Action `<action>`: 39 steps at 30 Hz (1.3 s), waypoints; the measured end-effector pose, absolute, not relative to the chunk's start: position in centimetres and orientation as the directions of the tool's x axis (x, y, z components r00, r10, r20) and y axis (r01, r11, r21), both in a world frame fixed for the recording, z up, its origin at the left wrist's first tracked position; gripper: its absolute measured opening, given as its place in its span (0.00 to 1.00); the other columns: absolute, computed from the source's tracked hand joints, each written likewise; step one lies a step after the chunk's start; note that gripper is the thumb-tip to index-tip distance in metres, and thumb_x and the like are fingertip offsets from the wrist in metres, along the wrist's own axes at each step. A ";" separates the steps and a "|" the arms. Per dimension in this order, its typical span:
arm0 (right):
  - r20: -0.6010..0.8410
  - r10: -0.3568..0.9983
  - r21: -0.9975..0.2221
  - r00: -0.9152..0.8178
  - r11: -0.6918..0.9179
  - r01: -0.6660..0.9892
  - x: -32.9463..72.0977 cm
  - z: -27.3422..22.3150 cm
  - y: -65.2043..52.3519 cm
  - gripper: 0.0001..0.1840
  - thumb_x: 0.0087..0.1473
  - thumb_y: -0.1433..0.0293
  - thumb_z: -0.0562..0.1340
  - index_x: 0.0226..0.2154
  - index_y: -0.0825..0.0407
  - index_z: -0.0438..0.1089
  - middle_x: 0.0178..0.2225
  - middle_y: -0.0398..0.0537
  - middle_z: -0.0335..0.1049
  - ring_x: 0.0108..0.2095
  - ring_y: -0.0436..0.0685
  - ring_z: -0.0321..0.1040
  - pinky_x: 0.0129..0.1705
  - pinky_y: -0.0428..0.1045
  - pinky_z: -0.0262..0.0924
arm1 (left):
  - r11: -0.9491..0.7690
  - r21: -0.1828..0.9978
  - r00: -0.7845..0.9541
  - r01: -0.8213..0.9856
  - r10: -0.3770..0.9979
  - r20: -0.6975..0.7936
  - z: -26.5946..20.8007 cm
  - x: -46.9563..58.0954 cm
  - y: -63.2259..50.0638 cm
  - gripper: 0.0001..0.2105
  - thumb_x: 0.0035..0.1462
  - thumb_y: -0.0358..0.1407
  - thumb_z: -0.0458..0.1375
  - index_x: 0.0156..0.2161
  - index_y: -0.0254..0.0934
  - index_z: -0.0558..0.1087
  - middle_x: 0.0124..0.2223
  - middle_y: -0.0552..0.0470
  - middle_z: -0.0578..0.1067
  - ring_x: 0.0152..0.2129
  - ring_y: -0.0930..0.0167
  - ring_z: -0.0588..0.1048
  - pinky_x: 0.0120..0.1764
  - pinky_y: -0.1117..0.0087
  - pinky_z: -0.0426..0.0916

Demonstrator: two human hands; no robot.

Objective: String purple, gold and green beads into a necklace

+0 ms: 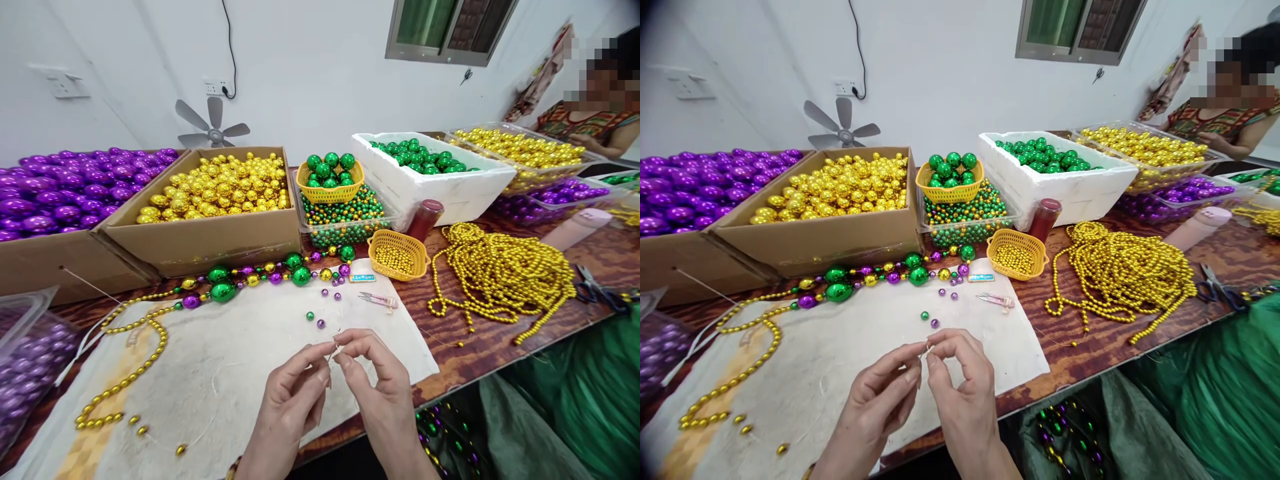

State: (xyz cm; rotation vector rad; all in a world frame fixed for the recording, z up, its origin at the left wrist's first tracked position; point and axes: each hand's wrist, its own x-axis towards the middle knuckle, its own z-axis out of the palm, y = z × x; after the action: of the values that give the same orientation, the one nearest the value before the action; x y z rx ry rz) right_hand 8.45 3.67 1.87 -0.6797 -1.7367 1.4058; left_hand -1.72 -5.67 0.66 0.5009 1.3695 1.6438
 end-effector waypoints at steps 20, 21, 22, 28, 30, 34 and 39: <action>0.196 0.801 -0.979 -0.566 0.196 -0.062 8.4 2.2 3.9 0.06 0.57 0.72 0.60 0.28 0.50 0.69 0.38 0.46 0.72 0.44 0.58 0.67 0.48 0.51 0.59 | -0.002 0.960 -0.532 -0.279 0.833 -0.152 0.9 -1.7 -5.7 0.14 0.56 0.39 0.61 0.48 0.44 0.77 0.27 0.56 0.63 0.14 0.83 0.56 0.17 0.77 0.45; 0.194 0.801 -0.979 -0.566 0.194 -0.061 8.5 2.2 3.9 0.06 0.57 0.72 0.60 0.28 0.50 0.69 0.38 0.46 0.72 0.44 0.58 0.67 0.48 0.51 0.58 | -0.007 0.962 -0.531 -0.273 0.835 -0.144 0.9 -1.7 -5.7 0.14 0.56 0.39 0.61 0.48 0.43 0.77 0.27 0.55 0.64 0.13 0.83 0.56 0.17 0.77 0.46; 0.191 0.802 -0.980 -0.566 0.191 -0.060 8.5 2.1 3.8 0.06 0.57 0.72 0.60 0.28 0.50 0.69 0.38 0.46 0.72 0.44 0.58 0.67 0.48 0.51 0.58 | -0.008 0.963 -0.530 -0.268 0.836 -0.141 0.8 -1.7 -5.7 0.14 0.56 0.39 0.60 0.48 0.43 0.77 0.27 0.55 0.64 0.14 0.83 0.56 0.16 0.77 0.46; 0.180 0.798 -0.983 -0.575 0.170 -0.072 8.6 2.2 3.7 0.06 0.57 0.73 0.59 0.28 0.51 0.68 0.37 0.46 0.71 0.43 0.57 0.67 0.48 0.52 0.58 | -0.019 0.974 -0.505 -0.224 0.858 -0.099 0.5 -2.0 -5.9 0.14 0.59 0.37 0.58 0.50 0.43 0.76 0.28 0.55 0.65 0.15 0.82 0.58 0.18 0.79 0.51; 0.182 0.796 -0.983 -0.577 0.165 -0.082 8.5 2.2 3.8 0.06 0.57 0.73 0.60 0.28 0.51 0.69 0.36 0.45 0.71 0.42 0.57 0.67 0.47 0.51 0.58 | -0.012 0.981 -0.478 -0.196 0.874 -0.085 0.5 -2.2 -6.1 0.14 0.60 0.36 0.57 0.51 0.43 0.75 0.29 0.55 0.65 0.15 0.82 0.59 0.18 0.79 0.53; 0.182 0.793 -0.983 -0.581 0.139 -0.118 8.4 2.0 3.8 0.06 0.57 0.73 0.60 0.28 0.51 0.69 0.35 0.45 0.70 0.40 0.56 0.68 0.45 0.51 0.59 | 0.011 0.990 -0.457 -0.139 0.886 -0.075 0.7 -2.5 -6.3 0.14 0.62 0.36 0.55 0.52 0.43 0.74 0.29 0.55 0.64 0.16 0.82 0.60 0.19 0.78 0.55; 0.143 0.798 -0.988 -0.585 0.083 -0.129 8.4 1.8 3.9 0.06 0.57 0.72 0.61 0.28 0.51 0.70 0.35 0.45 0.71 0.40 0.56 0.68 0.45 0.51 0.59 | -0.017 0.999 -0.434 0.045 0.900 0.035 0.5 -2.9 -6.5 0.15 0.64 0.34 0.53 0.53 0.48 0.73 0.32 0.55 0.65 0.19 0.80 0.63 0.22 0.77 0.59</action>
State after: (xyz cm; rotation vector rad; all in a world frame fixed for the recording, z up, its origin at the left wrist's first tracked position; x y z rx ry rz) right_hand 8.40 3.89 1.76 -0.6752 -1.6280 1.5995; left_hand -2.95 -6.51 0.48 1.0125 1.5523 1.5352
